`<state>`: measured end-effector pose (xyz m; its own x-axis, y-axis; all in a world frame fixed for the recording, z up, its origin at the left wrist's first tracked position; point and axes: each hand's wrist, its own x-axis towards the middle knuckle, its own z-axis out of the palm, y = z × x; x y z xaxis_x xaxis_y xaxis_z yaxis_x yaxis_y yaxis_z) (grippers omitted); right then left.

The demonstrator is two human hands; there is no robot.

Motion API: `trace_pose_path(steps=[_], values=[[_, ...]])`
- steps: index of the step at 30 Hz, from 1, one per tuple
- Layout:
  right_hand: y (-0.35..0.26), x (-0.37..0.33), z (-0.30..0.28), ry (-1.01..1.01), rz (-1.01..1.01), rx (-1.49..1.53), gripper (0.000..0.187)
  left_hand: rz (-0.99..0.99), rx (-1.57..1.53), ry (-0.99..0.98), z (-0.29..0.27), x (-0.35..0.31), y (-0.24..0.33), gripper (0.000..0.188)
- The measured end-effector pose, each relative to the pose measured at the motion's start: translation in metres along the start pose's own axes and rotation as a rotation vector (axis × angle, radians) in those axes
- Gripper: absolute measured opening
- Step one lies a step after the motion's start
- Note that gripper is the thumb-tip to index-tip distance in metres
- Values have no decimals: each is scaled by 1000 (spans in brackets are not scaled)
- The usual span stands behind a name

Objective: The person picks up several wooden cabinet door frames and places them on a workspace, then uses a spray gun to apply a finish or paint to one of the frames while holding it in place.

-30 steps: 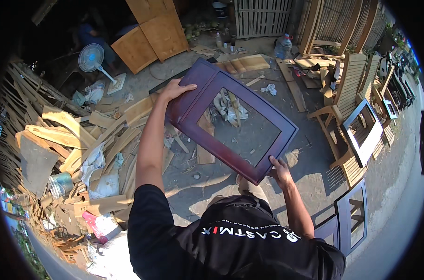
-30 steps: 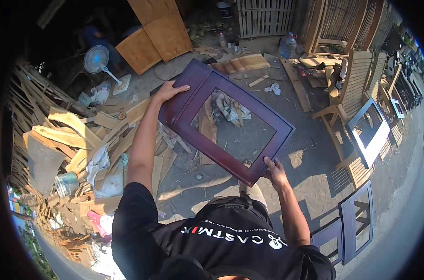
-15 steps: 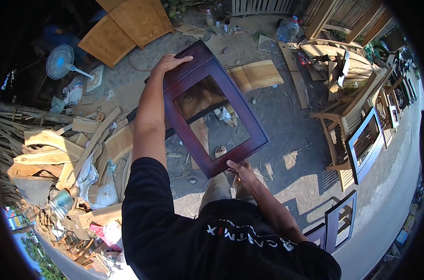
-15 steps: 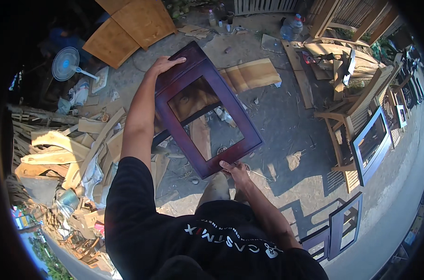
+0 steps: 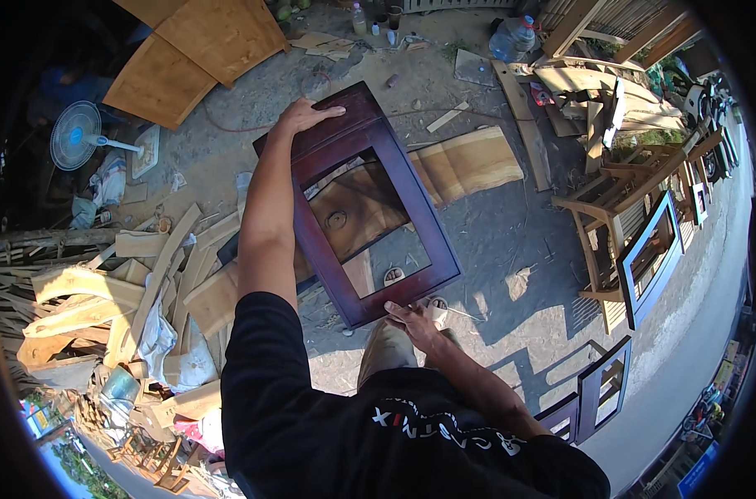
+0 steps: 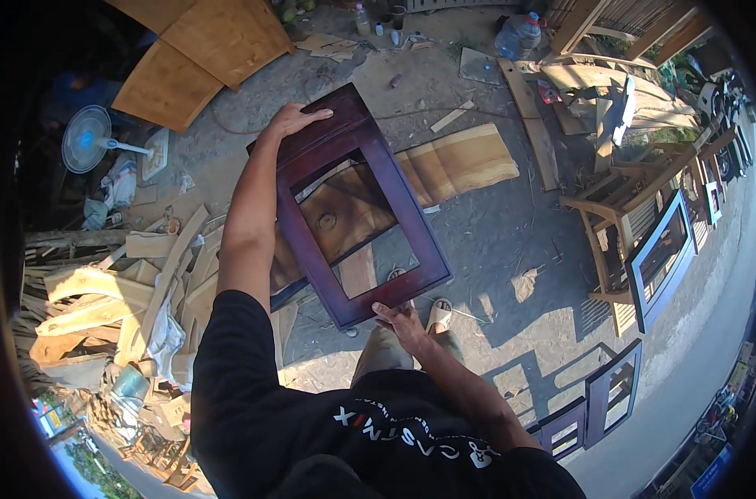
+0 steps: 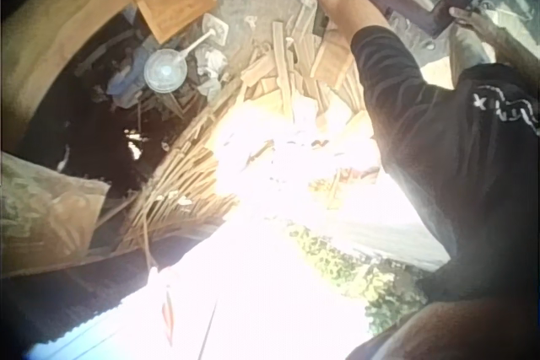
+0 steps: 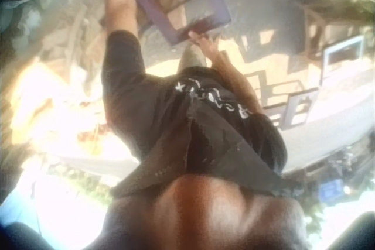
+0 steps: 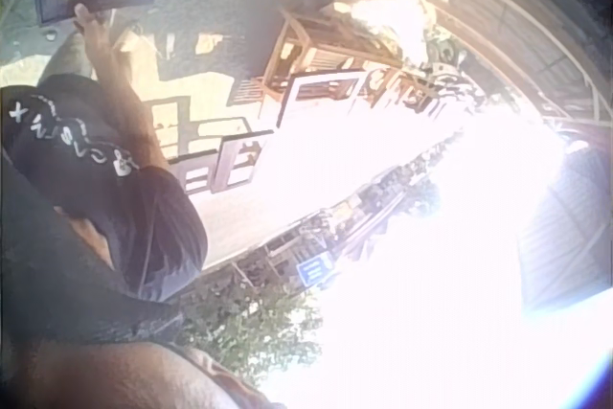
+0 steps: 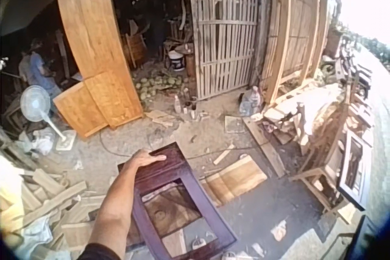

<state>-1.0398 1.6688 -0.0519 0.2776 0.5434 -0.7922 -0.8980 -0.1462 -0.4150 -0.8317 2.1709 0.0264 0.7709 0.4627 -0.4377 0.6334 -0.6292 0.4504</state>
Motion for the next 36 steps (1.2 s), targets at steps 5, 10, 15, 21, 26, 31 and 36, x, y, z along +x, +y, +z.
trace_pose_path(steps=[5, 10, 15, 21, 26, 31, 36], values=[[-10, 0, 4, -87, 27, -65, 64, 75, -18, 16, 3, 6, 5, 83], [-56, -25, -8, -144, 118, -343, 59, 115, -56, 100, 27, -4, -15, 73], [-56, 0, -99, -476, 35, -616, 85, 204, -123, 217, 47, -1, 2, 77], [-95, 34, -242, -332, -126, -920, 63, -17, 148, 423, 45, -20, 22, 83], [-193, 19, -380, 77, -200, -1345, 30, -34, 76, 688, 134, -106, 75, 74], [-240, 6, -610, 410, 106, -1058, 25, -114, 14, 643, 241, -196, 169, 91], [-346, -3, -626, 607, 132, -872, 23, -257, 45, 750, 274, -225, 201, 91]])
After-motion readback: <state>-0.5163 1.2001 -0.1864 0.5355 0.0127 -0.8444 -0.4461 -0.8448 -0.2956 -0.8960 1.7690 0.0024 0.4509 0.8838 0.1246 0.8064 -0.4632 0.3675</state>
